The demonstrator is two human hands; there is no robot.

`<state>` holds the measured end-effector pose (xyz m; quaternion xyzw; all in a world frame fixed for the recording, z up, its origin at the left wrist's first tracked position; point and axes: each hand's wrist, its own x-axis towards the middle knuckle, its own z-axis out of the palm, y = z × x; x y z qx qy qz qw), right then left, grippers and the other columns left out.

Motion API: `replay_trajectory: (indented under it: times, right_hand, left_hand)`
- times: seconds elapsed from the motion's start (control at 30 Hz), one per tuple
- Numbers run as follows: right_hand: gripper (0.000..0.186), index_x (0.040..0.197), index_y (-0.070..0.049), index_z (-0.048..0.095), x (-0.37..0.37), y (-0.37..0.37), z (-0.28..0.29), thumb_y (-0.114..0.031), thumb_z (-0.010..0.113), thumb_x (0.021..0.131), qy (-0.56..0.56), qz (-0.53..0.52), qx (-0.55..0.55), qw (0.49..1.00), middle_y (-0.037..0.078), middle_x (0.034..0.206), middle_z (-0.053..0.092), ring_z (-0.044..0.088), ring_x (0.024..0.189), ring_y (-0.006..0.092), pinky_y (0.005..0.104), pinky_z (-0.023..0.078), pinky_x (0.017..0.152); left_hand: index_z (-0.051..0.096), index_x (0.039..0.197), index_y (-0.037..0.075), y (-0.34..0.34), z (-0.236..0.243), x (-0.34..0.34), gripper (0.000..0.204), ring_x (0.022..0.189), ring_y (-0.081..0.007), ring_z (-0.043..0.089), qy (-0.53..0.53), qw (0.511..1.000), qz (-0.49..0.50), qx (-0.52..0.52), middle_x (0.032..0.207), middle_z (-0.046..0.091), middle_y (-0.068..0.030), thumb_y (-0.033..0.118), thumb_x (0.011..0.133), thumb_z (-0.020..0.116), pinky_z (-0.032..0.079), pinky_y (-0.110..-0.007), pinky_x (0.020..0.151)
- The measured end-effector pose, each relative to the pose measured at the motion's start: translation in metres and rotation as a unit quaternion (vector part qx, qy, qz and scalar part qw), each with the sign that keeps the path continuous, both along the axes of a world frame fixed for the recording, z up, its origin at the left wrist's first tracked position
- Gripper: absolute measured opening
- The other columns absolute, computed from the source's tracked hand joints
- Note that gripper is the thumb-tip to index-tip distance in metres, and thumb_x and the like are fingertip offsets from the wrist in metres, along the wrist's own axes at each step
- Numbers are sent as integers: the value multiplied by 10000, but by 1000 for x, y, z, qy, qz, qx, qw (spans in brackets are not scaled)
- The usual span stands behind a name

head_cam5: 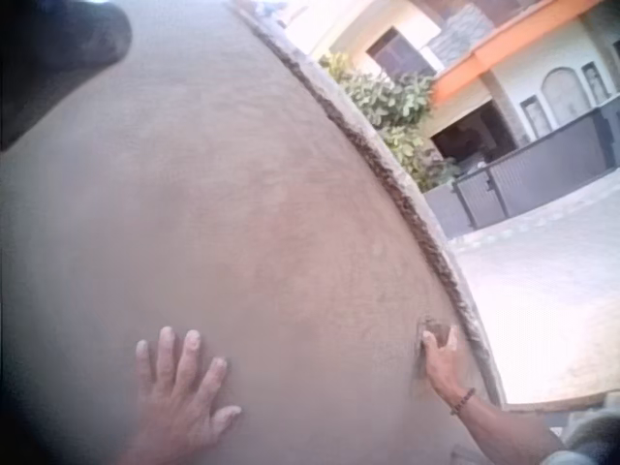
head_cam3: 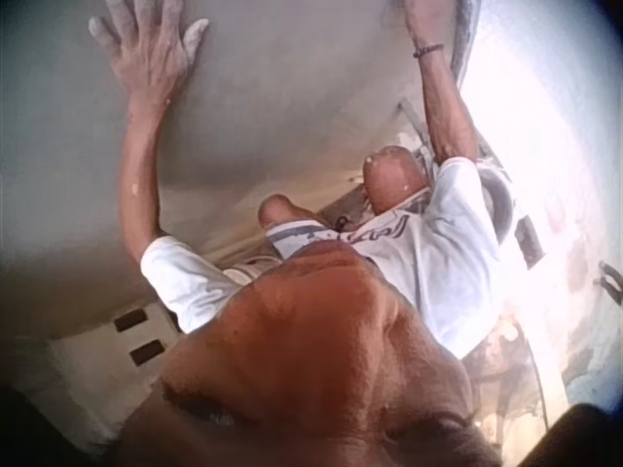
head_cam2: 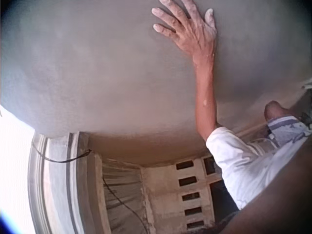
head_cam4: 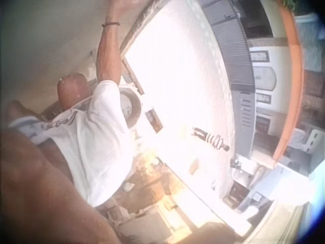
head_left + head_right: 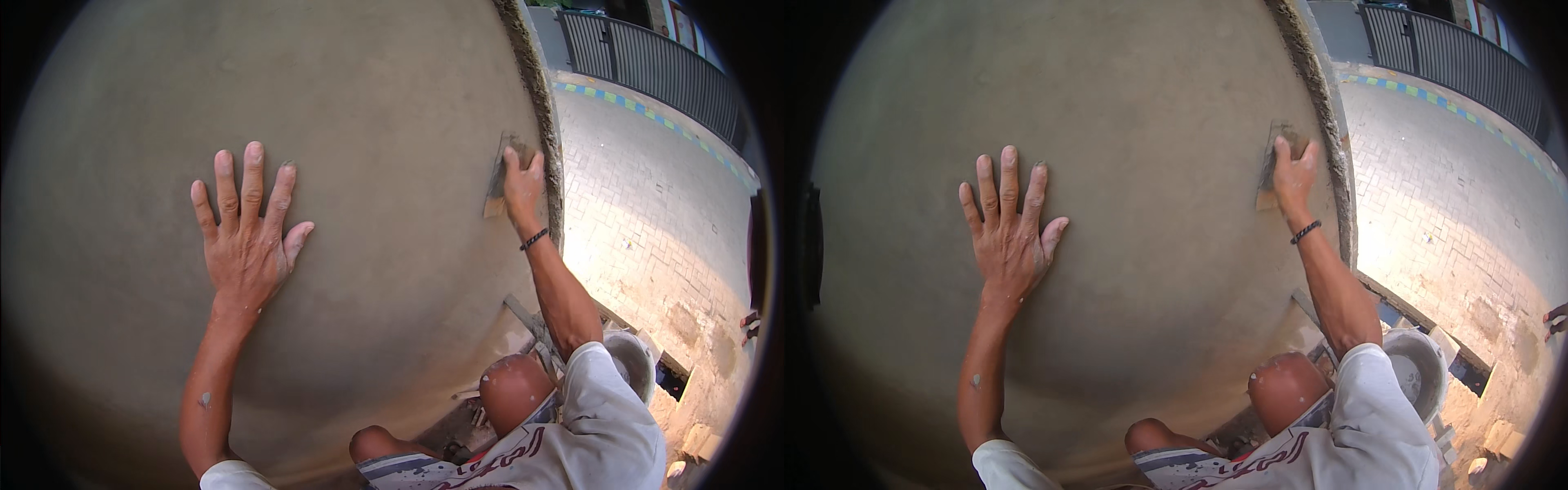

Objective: The person smooths wet plaster onto a wall using a wooden float, periodically dipping the float into a bucket of plaster to apply more.

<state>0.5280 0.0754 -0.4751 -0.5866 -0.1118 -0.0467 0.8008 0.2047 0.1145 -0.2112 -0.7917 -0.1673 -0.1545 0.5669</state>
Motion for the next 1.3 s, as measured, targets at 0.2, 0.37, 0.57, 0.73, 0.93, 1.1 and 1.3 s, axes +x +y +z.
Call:
replay_trajectory:
  times: [0.2, 0.37, 0.57, 0.73, 0.93, 1.1, 1.3]
  right_hand:
    - [473, 1080, 10, 551, -76, 7, 74, -356, 744, 852, -372, 45, -55, 926, 273, 983, 603, 584, 900, 485, 519, 475, 816]
    - [478, 1092, 27, 539, 27, 4, 13, -364, 706, 876, -23, -5, -29, 999, 266, 1011, 642, 631, 952, 438, 481, 485, 839]
    - [457, 1082, 42, 550, -63, 14, 15, -318, 730, 865, -187, 56, -23, 981, 271, 1033, 621, 610, 971, 445, 473, 482, 848]
    - [417, 1040, -4, 565, 23, 0, 170, -352, 719, 871, -245, 12, 3, 969, 252, 954, 663, 632, 914, 451, 496, 498, 795]
    - [402, 1053, 8, 566, 10, 2, 135, -320, 718, 877, -148, 5, 0, 989, 222, 974, 667, 650, 924, 394, 459, 493, 826]
    - [395, 1071, -54, 586, -143, 2, 198, -212, 795, 776, -522, 66, 9, 850, 157, 918, 560, 557, 858, 362, 463, 435, 715]
    - [322, 1023, -8, 552, -108, -24, 363, -207, 720, 833, -510, 66, 49, 856, 216, 943, 612, 610, 883, 365, 448, 478, 750]
  left_hand:
    - [365, 1544, 255, -4, 14, 38, 696, 1539, -275, 125, 9, 1000, 24, -2, 1662, 195, -42, 608, 951, 454, 46, -477, 1253]
    - [364, 1546, 189, -11, 32, 26, 692, 1539, -278, 129, -10, 999, 22, 24, 1660, 198, -64, 596, 987, 397, 55, -457, 1252]
    - [334, 1550, 93, 4, 21, -17, 734, 1536, -308, 132, -53, 996, 17, 65, 1652, 201, -123, 601, 1020, 309, 75, -468, 1244]
    - [312, 1556, 71, -13, 40, -41, 771, 1538, -323, 115, -139, 986, 56, 76, 1656, 184, -133, 618, 1013, 308, 71, -487, 1238]
    - [302, 1558, 60, -12, 37, -34, 765, 1544, -328, 63, -190, 978, 63, 64, 1666, 148, -125, 587, 1008, 370, 28, -493, 1236]
    - [313, 1552, 52, -7, 37, -44, 723, 1538, -344, 84, -231, 972, 27, 13, 1654, 169, -155, 500, 1004, 461, 60, -519, 1228]
    - [409, 1520, 118, -4, 33, -65, 684, 1518, -401, 132, -320, 947, 1, 35, 1635, 221, -182, 516, 974, 511, 96, -563, 1207]
